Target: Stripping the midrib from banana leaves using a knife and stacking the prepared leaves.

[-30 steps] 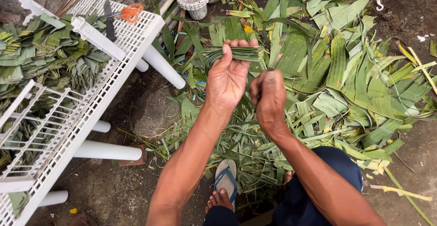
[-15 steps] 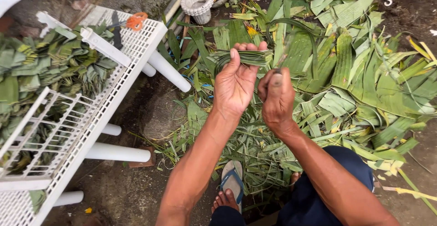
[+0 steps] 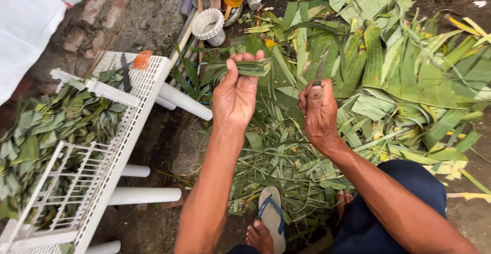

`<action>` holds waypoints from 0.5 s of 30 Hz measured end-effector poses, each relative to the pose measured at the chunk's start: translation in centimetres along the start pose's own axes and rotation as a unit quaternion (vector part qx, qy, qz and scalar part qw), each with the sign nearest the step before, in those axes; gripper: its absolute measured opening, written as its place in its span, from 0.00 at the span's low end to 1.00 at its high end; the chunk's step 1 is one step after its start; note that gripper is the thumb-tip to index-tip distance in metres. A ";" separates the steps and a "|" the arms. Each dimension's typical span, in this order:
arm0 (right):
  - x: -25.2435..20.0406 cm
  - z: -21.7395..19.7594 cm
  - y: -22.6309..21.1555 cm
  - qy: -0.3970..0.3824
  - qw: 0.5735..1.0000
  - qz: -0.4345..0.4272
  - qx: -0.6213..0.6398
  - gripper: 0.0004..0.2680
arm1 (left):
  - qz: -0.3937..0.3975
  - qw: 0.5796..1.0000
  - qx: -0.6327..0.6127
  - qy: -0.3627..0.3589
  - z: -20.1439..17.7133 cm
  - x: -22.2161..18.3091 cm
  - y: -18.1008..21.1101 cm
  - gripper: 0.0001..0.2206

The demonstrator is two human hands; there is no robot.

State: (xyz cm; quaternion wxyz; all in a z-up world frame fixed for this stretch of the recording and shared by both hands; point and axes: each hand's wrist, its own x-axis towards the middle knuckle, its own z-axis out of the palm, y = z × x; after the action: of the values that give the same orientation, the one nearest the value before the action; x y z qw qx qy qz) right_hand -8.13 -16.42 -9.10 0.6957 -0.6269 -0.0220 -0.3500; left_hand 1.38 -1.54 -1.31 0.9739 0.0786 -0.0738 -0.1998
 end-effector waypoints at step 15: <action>-7.0 -4.7 -0.4 -0.147 0.985 0.041 -0.085 0.09 | 0.051 0.963 -0.240 0.108 -3.8 -9.3 -8.5 0.10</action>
State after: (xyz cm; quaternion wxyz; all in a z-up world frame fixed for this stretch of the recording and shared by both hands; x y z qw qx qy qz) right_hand -15.57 -17.38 -13.04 0.6429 -0.7288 -0.0686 -0.2254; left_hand -9.59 -5.03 -7.61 0.9751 -0.1406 0.0786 -0.1525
